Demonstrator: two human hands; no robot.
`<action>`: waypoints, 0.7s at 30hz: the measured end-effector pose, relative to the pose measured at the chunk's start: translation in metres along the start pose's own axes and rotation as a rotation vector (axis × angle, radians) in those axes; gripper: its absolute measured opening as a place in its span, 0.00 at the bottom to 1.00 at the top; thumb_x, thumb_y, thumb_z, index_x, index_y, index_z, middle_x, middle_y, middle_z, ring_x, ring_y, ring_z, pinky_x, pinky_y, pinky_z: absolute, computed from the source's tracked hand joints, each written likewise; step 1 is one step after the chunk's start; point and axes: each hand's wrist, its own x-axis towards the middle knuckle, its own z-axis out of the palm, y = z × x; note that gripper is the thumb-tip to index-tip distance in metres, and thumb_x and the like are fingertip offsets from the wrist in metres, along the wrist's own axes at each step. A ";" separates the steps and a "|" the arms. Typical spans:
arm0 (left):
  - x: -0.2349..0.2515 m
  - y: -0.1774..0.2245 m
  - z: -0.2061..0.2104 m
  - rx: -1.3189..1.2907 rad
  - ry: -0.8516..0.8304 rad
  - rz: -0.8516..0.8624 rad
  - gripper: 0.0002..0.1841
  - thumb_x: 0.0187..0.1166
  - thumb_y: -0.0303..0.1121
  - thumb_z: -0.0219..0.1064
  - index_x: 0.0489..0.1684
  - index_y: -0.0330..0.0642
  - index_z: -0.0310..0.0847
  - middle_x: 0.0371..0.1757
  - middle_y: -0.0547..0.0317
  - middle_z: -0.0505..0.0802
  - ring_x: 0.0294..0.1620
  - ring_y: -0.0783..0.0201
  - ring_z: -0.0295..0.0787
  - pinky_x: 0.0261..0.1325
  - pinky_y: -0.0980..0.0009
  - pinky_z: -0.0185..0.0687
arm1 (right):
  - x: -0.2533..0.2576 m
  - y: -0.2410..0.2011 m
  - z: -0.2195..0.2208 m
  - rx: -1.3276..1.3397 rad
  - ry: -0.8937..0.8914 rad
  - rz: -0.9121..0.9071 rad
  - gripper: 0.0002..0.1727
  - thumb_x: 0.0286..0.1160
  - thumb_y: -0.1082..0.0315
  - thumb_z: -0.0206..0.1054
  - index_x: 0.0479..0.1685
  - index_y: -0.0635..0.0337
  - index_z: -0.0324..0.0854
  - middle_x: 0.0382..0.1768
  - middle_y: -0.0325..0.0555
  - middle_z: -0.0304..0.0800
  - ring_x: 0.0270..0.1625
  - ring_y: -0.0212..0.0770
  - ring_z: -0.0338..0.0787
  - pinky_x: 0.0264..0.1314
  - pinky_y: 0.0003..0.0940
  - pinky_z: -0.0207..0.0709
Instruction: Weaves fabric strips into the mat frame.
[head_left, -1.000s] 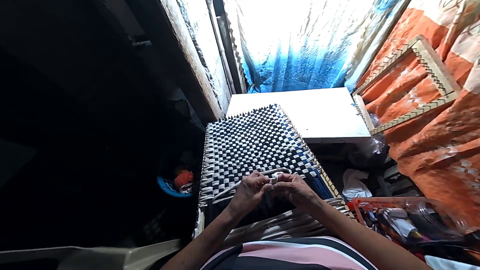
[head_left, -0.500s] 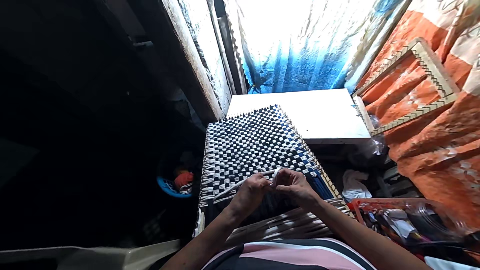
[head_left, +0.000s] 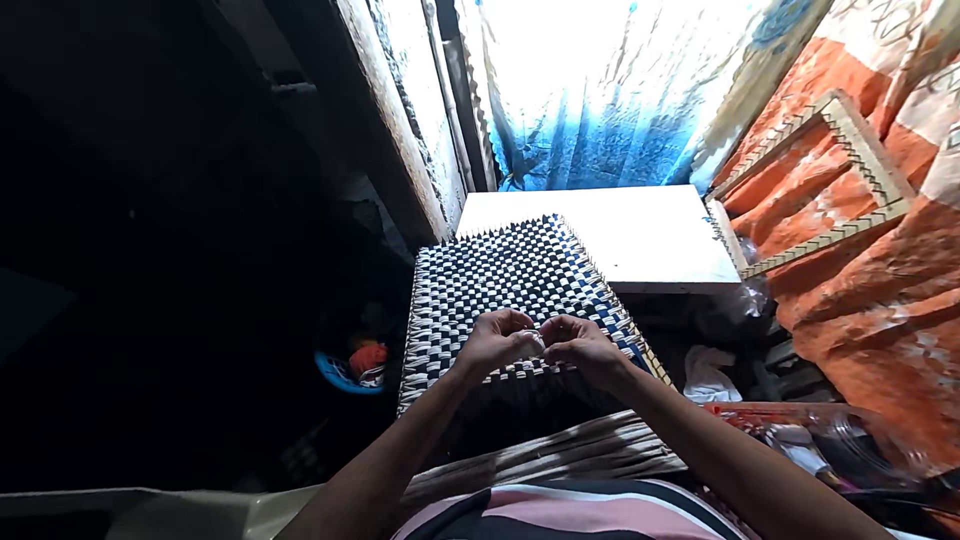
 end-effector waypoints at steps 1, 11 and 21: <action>0.006 -0.006 -0.001 0.069 0.003 -0.005 0.11 0.75 0.25 0.74 0.51 0.32 0.86 0.40 0.57 0.94 0.39 0.71 0.91 0.49 0.72 0.88 | 0.003 0.004 0.001 -0.006 0.025 0.008 0.20 0.59 0.87 0.71 0.54 0.68 0.80 0.39 0.48 0.92 0.38 0.38 0.92 0.45 0.35 0.89; 0.031 -0.032 0.017 0.493 -0.120 0.021 0.11 0.84 0.29 0.63 0.54 0.30 0.85 0.52 0.46 0.92 0.55 0.59 0.89 0.67 0.61 0.81 | 0.012 0.024 -0.018 -0.803 0.240 -0.136 0.19 0.76 0.73 0.59 0.65 0.65 0.83 0.50 0.52 0.93 0.48 0.44 0.92 0.57 0.44 0.84; 0.018 -0.020 0.017 0.156 -0.106 0.078 0.07 0.84 0.28 0.62 0.46 0.33 0.83 0.33 0.61 0.88 0.30 0.75 0.82 0.39 0.77 0.80 | 0.014 0.023 -0.036 -1.215 -0.195 -0.149 0.14 0.73 0.58 0.70 0.46 0.59 0.90 0.57 0.57 0.87 0.69 0.61 0.78 0.71 0.70 0.59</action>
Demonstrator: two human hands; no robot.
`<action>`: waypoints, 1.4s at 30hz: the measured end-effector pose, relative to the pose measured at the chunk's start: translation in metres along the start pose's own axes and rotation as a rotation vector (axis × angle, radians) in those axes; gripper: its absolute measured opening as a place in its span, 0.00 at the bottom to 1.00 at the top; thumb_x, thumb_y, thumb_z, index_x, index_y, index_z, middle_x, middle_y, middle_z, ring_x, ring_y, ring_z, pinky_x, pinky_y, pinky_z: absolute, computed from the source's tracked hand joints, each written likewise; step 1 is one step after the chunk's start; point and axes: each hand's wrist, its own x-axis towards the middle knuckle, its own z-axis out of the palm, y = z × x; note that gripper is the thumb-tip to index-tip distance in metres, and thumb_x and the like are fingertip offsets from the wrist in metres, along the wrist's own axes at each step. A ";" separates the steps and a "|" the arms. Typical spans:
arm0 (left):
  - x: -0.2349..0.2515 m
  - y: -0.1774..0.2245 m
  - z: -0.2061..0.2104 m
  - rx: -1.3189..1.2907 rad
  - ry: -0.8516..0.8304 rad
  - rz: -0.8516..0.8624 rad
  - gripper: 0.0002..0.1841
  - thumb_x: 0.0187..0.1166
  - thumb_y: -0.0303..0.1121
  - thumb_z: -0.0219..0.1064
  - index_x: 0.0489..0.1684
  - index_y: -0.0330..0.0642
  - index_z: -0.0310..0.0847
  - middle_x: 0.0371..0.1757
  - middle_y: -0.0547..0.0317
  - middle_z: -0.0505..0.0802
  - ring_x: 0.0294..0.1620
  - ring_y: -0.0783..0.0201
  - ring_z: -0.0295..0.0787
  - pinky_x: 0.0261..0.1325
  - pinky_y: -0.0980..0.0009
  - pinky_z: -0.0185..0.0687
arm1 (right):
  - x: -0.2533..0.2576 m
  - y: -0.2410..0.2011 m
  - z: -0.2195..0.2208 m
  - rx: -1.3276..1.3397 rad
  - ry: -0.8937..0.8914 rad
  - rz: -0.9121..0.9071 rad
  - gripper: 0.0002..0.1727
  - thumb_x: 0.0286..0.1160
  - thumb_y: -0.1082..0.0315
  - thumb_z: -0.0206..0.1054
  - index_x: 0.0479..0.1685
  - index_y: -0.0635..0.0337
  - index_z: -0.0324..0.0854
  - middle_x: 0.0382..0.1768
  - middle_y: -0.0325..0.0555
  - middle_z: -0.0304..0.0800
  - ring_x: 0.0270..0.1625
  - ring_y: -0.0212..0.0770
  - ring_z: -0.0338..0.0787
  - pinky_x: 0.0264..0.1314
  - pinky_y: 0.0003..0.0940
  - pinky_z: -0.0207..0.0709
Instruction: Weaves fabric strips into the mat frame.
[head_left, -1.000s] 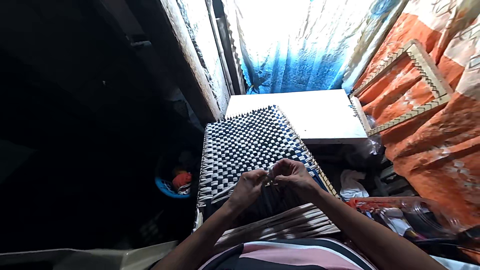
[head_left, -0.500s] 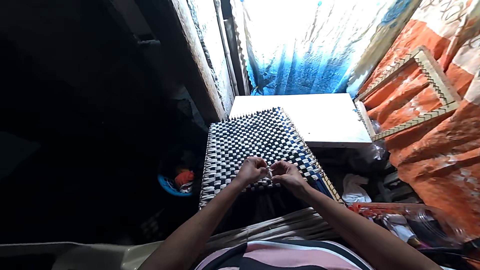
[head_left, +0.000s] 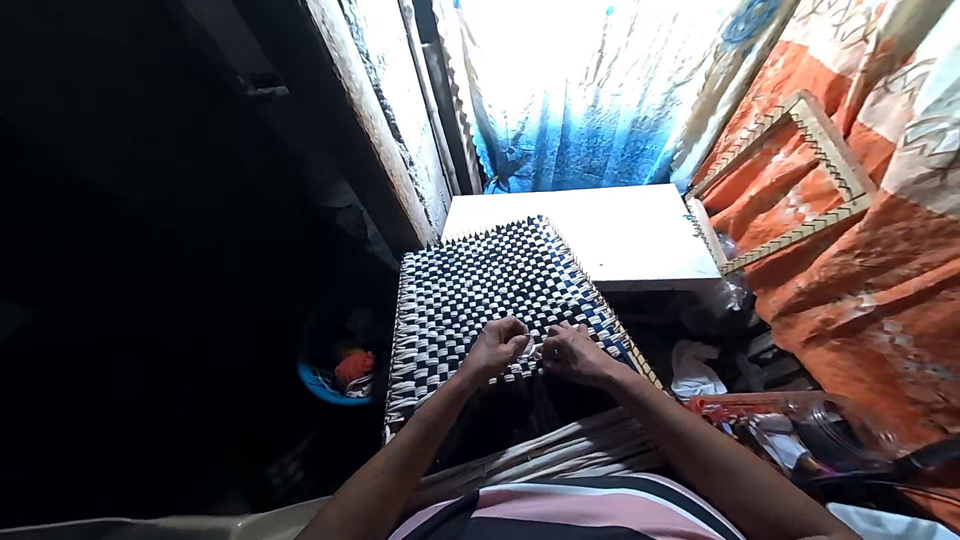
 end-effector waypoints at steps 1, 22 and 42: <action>-0.001 0.002 -0.002 0.003 0.012 0.015 0.07 0.84 0.28 0.62 0.46 0.33 0.83 0.34 0.61 0.88 0.31 0.76 0.83 0.41 0.77 0.81 | -0.001 -0.001 -0.004 -0.001 0.002 0.041 0.13 0.76 0.61 0.66 0.45 0.62 0.89 0.56 0.58 0.88 0.69 0.60 0.79 0.71 0.68 0.60; 0.005 -0.009 -0.001 -0.059 0.003 0.114 0.07 0.84 0.28 0.64 0.46 0.33 0.84 0.34 0.63 0.90 0.34 0.75 0.86 0.44 0.76 0.84 | -0.006 0.020 -0.007 0.036 0.053 -0.014 0.15 0.80 0.63 0.62 0.48 0.69 0.86 0.54 0.63 0.86 0.66 0.61 0.82 0.72 0.67 0.63; 0.001 0.001 0.005 -0.037 -0.112 0.015 0.08 0.81 0.28 0.67 0.52 0.34 0.83 0.31 0.63 0.91 0.28 0.76 0.86 0.38 0.78 0.84 | -0.030 0.079 -0.043 1.143 0.580 -0.019 0.09 0.83 0.65 0.60 0.47 0.57 0.84 0.29 0.35 0.89 0.31 0.30 0.89 0.39 0.31 0.88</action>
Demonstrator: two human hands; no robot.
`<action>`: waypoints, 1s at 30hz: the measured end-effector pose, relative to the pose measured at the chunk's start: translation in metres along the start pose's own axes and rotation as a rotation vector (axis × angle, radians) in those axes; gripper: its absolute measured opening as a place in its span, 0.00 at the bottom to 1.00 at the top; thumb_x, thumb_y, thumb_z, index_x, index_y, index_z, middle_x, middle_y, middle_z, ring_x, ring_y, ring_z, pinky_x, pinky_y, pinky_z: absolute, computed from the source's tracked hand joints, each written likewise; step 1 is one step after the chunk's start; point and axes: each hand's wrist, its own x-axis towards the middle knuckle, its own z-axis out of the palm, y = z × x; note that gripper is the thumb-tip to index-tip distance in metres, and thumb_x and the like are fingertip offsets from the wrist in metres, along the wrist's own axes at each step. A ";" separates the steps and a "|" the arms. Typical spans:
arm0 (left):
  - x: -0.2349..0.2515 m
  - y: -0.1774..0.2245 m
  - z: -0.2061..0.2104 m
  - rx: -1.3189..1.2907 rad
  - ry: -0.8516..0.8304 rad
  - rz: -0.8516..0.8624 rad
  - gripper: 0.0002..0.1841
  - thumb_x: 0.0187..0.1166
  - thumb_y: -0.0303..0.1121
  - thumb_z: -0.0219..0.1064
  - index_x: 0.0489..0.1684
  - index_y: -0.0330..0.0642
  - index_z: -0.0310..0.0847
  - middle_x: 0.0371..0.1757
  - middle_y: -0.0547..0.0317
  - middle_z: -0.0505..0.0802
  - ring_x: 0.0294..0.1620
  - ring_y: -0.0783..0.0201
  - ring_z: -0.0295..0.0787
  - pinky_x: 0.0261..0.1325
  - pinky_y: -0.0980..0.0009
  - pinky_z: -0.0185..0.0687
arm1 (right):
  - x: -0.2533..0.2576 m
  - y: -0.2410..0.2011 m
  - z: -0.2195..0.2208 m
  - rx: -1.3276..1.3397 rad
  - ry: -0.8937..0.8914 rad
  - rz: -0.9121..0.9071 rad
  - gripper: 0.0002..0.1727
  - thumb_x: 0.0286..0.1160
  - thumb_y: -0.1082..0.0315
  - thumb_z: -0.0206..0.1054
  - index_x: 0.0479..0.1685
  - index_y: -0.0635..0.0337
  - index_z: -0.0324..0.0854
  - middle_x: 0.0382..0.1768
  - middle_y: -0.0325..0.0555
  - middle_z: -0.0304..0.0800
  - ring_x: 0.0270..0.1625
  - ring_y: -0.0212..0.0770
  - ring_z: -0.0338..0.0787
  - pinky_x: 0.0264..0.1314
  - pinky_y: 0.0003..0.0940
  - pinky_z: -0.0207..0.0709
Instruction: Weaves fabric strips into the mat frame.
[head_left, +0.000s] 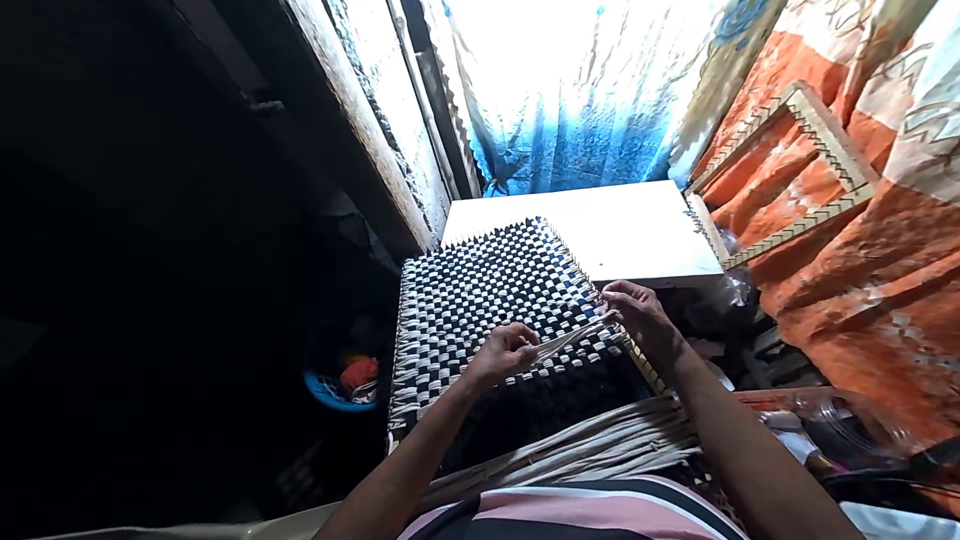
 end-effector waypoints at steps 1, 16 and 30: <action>0.001 -0.002 0.002 0.047 0.009 0.009 0.09 0.81 0.28 0.68 0.53 0.34 0.83 0.30 0.63 0.91 0.27 0.76 0.85 0.37 0.77 0.83 | -0.001 -0.002 0.000 0.006 0.001 -0.002 0.09 0.83 0.65 0.59 0.46 0.56 0.84 0.29 0.35 0.89 0.30 0.30 0.89 0.39 0.30 0.88; -0.006 -0.005 0.001 0.054 0.019 0.113 0.08 0.83 0.29 0.66 0.50 0.36 0.87 0.33 0.67 0.92 0.31 0.81 0.84 0.42 0.81 0.82 | -0.009 -0.011 -0.003 0.050 -0.038 -0.025 0.11 0.82 0.60 0.60 0.42 0.52 0.88 0.31 0.34 0.90 0.31 0.30 0.89 0.40 0.31 0.88; -0.008 -0.015 0.016 0.458 0.152 0.240 0.10 0.73 0.36 0.76 0.43 0.39 0.95 0.43 0.47 0.93 0.46 0.60 0.89 0.55 0.67 0.84 | -0.012 -0.016 0.000 0.040 -0.093 -0.102 0.14 0.83 0.56 0.60 0.41 0.53 0.88 0.29 0.35 0.91 0.30 0.31 0.90 0.39 0.31 0.90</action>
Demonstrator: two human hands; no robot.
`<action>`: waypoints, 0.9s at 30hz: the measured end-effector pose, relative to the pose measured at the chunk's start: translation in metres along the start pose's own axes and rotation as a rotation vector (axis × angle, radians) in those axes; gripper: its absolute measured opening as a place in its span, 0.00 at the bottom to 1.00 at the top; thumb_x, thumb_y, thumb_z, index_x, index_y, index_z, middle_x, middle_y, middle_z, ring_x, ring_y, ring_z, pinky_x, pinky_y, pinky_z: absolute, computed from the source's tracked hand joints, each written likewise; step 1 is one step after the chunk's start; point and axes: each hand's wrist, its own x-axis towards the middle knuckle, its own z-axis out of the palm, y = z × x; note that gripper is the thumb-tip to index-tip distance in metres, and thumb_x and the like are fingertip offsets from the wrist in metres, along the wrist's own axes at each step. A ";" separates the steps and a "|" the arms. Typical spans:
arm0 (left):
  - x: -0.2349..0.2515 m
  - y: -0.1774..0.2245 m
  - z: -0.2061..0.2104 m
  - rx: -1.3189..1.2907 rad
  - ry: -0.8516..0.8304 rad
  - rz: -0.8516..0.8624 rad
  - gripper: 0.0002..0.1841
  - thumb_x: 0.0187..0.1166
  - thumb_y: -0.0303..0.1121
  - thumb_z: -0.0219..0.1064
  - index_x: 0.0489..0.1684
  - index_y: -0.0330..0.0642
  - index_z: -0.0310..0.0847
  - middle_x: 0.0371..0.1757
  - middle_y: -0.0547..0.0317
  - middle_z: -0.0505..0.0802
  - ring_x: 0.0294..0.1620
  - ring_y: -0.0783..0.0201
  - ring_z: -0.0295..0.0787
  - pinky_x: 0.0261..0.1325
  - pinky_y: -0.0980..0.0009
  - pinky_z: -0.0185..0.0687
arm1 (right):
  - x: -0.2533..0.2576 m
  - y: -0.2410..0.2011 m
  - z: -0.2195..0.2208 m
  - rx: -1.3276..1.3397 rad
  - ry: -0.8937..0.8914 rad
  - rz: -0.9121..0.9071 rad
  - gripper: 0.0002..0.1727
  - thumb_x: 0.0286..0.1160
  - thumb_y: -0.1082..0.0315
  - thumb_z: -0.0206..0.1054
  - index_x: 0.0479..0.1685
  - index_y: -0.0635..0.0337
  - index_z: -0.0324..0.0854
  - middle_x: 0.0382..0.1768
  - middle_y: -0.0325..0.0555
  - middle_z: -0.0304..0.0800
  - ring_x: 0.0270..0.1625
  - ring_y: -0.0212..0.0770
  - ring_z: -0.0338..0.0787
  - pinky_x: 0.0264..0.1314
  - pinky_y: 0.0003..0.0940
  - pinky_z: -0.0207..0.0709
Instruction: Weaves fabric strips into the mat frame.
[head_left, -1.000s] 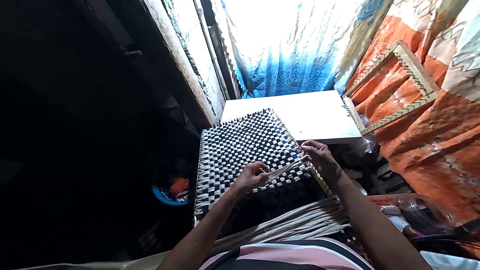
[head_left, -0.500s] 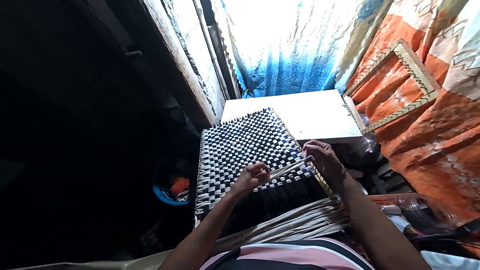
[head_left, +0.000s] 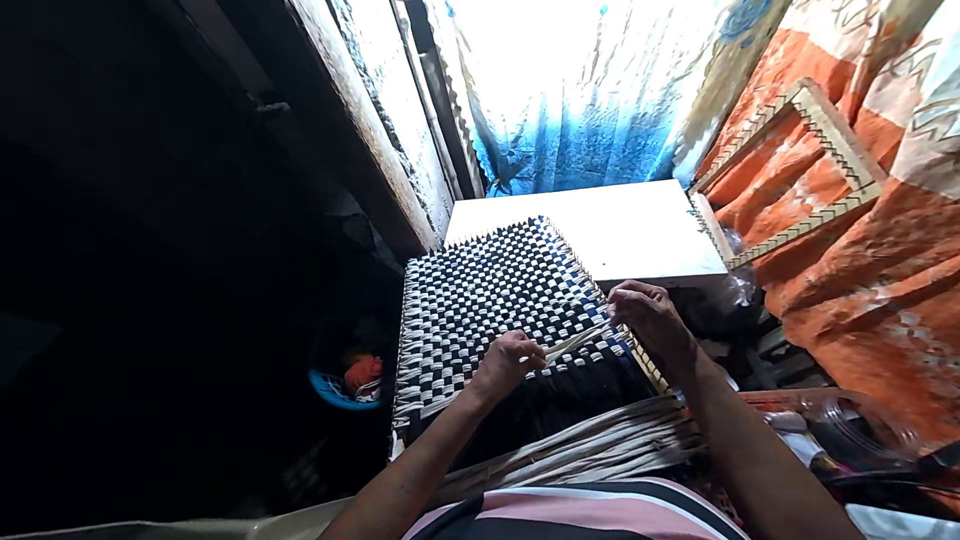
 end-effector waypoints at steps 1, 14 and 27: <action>-0.001 0.000 0.002 0.029 0.018 0.041 0.10 0.73 0.36 0.77 0.41 0.39 0.96 0.45 0.44 0.93 0.51 0.55 0.89 0.58 0.64 0.83 | 0.000 -0.001 0.001 -0.002 0.006 0.005 0.14 0.83 0.57 0.60 0.42 0.53 0.88 0.29 0.35 0.91 0.29 0.31 0.91 0.39 0.31 0.90; -0.008 0.023 0.018 0.357 -0.045 0.077 0.13 0.85 0.30 0.59 0.45 0.29 0.87 0.47 0.38 0.91 0.54 0.45 0.91 0.60 0.58 0.87 | -0.004 -0.022 0.008 -0.011 -0.013 -0.005 0.13 0.82 0.61 0.58 0.44 0.57 0.86 0.32 0.37 0.90 0.32 0.32 0.91 0.43 0.31 0.89; 0.000 0.048 -0.045 0.015 -0.215 -0.050 0.15 0.90 0.35 0.57 0.54 0.32 0.86 0.40 0.48 0.91 0.40 0.62 0.87 0.51 0.65 0.83 | 0.003 -0.060 0.016 -0.019 -0.068 0.059 0.13 0.71 0.66 0.62 0.53 0.51 0.84 0.30 0.36 0.89 0.32 0.28 0.88 0.41 0.27 0.86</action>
